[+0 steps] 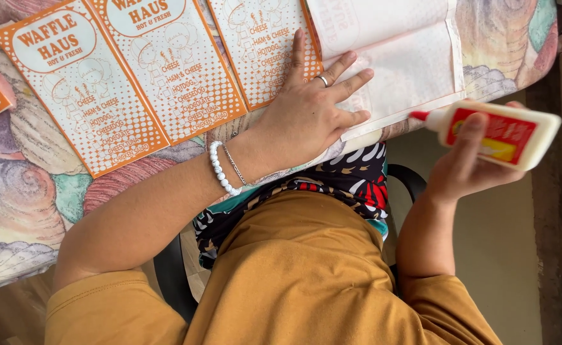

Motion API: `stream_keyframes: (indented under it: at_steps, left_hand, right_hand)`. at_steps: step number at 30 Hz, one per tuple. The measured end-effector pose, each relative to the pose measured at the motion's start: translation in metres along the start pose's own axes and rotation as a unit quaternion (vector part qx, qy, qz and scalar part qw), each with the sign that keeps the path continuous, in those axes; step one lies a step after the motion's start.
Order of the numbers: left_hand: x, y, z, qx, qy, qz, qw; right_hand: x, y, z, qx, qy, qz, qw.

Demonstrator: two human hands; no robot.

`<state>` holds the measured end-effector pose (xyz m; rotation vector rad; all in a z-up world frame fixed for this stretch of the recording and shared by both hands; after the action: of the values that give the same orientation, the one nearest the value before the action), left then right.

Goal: Applying glue to paper templates and folding them to assemble 'Waffle Haus' bags.

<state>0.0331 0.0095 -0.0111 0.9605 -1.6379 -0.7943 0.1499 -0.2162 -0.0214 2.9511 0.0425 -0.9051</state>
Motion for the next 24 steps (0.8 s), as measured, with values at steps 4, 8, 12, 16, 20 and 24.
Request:
stream_keyframes:
  at_steps: [4, 8, 12, 16, 20, 24]
  left_hand:
    - [-0.001, -0.001, 0.000, -0.011, -0.005, -0.010, 1.000]
    - [0.000, 0.000, 0.000, -0.006, -0.002, -0.013, 1.000]
    - [0.000, 0.000, -0.001, -0.017, -0.001, -0.019, 1.000]
    - [0.000, 0.001, 0.000, -0.017, -0.005, -0.011, 1.000]
    - [0.000, 0.001, 0.000, -0.012, -0.005, -0.023, 1.000]
    - [0.001, 0.002, -0.001, -0.015, 0.005, -0.023, 1.000]
  right_hand:
    - [0.043, 0.040, 0.006, 0.044, 0.014, -0.001, 0.999]
    - [0.030, 0.030, 0.009, 0.038, 0.006, -0.005, 0.999]
    - [0.022, 0.021, 0.023, 0.005, 0.002, -0.040, 0.999]
    - [0.046, 0.041, 0.001, 0.010, 0.025, -0.021, 0.999]
    - [0.064, 0.058, 0.002, 0.088, 0.011, 0.023, 0.996]
    - [0.062, 0.048, 0.022, 0.072, -0.016, -0.048, 0.996]
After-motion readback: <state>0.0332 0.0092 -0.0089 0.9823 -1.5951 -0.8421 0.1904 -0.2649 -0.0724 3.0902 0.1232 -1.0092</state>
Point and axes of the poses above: each hand's wrist, its own z-axis away from the middle knuckle, its own y-axis out of the back of the hand, x = y × z, the point moved 6 cm from there along -z, towards the middle knuckle, and after that the axes turned 7 degrees about y, right-handed, at the moved point
